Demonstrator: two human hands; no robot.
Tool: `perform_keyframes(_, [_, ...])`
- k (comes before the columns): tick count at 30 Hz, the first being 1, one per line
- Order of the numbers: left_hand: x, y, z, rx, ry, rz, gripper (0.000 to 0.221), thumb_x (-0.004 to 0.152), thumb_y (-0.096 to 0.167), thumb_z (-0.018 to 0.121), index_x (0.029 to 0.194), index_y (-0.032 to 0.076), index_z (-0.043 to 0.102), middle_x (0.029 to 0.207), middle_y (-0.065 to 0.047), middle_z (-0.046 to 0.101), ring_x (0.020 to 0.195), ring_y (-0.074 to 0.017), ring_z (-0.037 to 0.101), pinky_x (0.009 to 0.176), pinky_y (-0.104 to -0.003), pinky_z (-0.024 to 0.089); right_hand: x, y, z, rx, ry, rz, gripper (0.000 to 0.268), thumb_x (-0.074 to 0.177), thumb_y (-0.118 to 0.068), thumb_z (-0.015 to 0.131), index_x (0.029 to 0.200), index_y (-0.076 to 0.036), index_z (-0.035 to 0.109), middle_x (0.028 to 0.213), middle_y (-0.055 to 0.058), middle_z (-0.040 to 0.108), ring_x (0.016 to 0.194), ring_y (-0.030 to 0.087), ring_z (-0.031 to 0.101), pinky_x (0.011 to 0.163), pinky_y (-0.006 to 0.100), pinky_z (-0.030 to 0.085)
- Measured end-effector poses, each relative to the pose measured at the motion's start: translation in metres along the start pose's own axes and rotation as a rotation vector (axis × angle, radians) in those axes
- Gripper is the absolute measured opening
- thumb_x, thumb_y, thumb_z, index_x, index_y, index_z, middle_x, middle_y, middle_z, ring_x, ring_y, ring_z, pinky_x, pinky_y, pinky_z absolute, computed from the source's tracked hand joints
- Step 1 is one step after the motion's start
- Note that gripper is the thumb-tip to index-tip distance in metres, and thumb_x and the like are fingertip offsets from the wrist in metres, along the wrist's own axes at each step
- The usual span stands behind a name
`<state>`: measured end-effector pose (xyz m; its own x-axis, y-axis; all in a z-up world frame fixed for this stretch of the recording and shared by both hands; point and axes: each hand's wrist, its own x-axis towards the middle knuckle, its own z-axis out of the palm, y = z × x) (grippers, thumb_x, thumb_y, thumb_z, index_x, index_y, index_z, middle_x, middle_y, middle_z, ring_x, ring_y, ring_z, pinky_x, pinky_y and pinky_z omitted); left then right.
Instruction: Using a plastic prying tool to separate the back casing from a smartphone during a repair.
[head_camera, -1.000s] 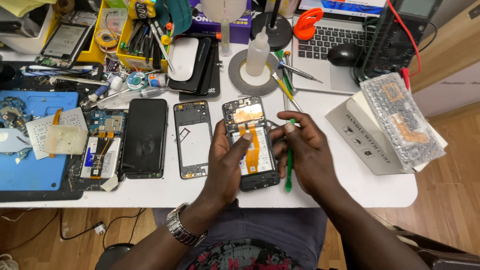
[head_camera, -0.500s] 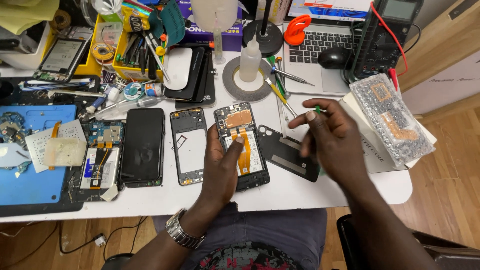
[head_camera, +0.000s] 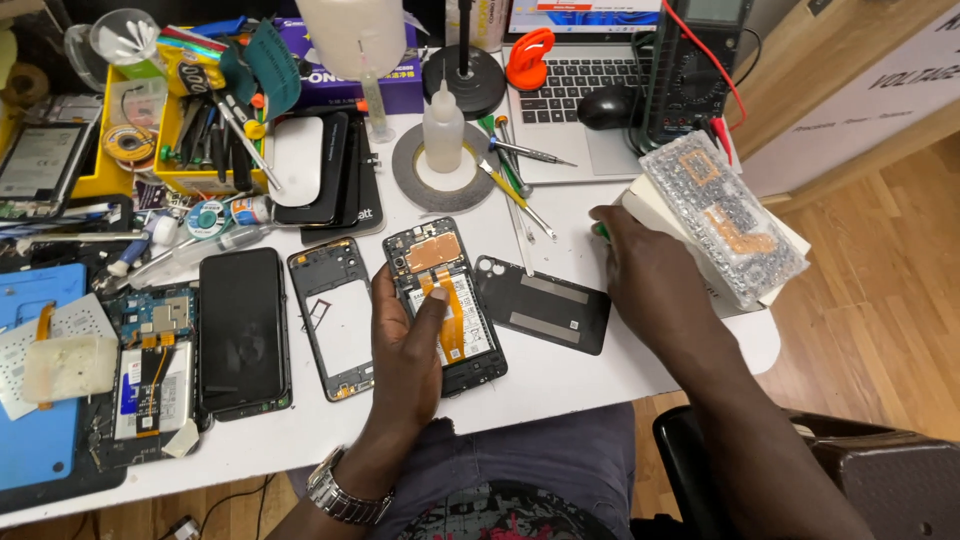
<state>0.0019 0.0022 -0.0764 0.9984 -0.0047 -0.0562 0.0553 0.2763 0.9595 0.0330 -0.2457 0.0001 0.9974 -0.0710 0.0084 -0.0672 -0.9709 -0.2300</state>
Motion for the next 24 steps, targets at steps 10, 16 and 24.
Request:
perform_keyframes(10, [-0.006,0.022,0.013,-0.057,0.042,0.0,0.06,0.094,0.024,0.057,0.147,0.005,0.036,0.122,-0.017,0.057,0.109,-0.0225,0.054,0.103,-0.046,0.048,0.004,-0.009,0.007,0.131,0.004,-0.036,0.035,0.094,0.0,0.059,0.128,-0.011,0.061,0.103,0.016,0.077,0.082,0.041,0.074,0.069,0.052,0.06])
perform_keyframes(16, [-0.008,0.022,0.014,-0.053,0.036,-0.001,0.061,0.093,0.026,0.058,0.146,0.005,0.036,0.123,-0.019,0.058,0.112,-0.0253,0.055,0.106,-0.05,0.047,0.006,-0.004,0.007,0.169,-0.02,-0.023,0.036,0.095,-0.001,0.06,0.129,-0.011,0.059,0.102,0.016,0.076,0.09,0.042,0.073,0.073,0.054,0.059])
perform_keyframes(24, [-0.006,0.018,0.012,-0.049,0.02,0.0,0.063,0.093,0.026,0.057,0.148,0.004,0.034,0.124,-0.021,0.058,0.112,-0.027,0.056,0.105,-0.051,0.047,0.006,0.001,0.01,0.172,-0.02,-0.048,0.037,0.094,0.0,0.062,0.129,-0.01,0.059,0.1,0.018,0.075,0.09,0.041,0.073,0.074,0.054,0.06])
